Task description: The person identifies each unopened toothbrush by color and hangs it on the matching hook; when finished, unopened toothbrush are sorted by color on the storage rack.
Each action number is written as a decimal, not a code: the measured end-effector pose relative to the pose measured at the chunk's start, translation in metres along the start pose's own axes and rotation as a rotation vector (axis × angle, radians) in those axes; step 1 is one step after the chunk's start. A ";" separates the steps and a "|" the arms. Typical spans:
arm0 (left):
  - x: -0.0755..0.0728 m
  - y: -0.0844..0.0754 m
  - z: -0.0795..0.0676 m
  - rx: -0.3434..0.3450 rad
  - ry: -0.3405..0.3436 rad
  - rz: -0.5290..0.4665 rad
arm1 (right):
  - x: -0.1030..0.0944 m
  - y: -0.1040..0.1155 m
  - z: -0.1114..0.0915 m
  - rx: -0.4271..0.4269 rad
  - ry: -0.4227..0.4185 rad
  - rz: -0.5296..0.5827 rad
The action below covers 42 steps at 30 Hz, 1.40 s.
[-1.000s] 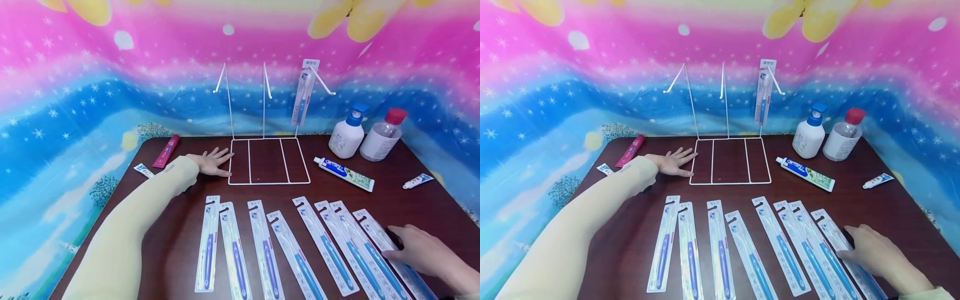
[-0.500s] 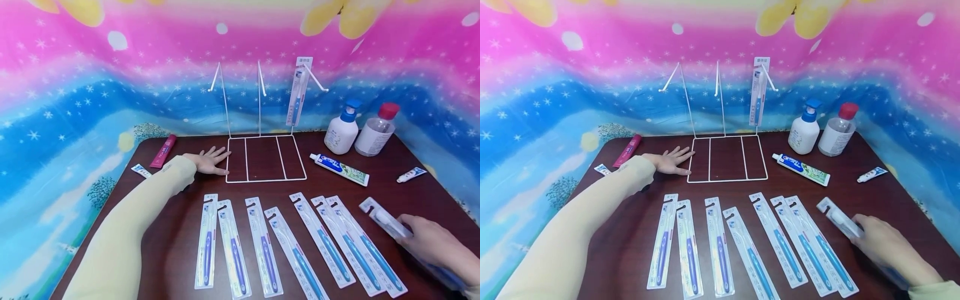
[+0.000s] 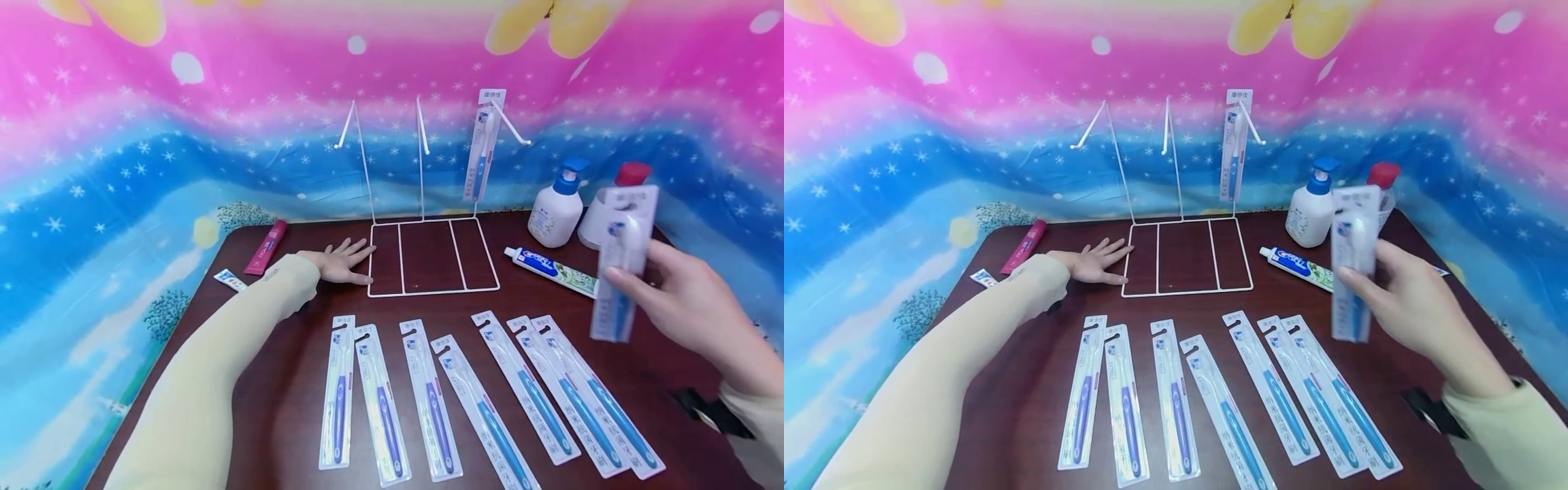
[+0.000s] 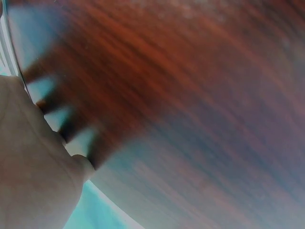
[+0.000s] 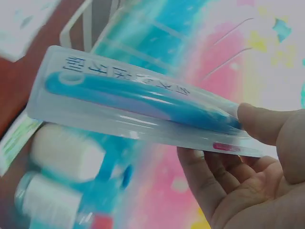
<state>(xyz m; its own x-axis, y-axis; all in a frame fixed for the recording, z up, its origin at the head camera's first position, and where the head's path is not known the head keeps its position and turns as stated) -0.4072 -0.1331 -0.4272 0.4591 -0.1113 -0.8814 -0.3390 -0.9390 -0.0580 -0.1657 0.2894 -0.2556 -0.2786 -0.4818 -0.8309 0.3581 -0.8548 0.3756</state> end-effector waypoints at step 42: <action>0.001 -0.001 -0.003 0.008 -0.016 0.002 | 0.092 -0.006 0.197 -0.005 0.106 0.349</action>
<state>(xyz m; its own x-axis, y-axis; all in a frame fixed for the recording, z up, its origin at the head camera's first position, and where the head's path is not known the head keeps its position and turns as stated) -0.4043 -0.1335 -0.4263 0.4455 -0.1077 -0.8888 -0.3467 -0.9360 -0.0604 -0.3695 0.2126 -0.2534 -0.0446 -0.7215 -0.6910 0.4195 -0.6412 0.6425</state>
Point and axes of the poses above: each hand's wrist, its own z-axis towards the middle knuckle, its own x-axis out of the palm, y = z × x, the point moved 6 cm from there along z, towards the middle knuckle, and after that the axes turned 15 degrees about -x, right-handed, at the moved point
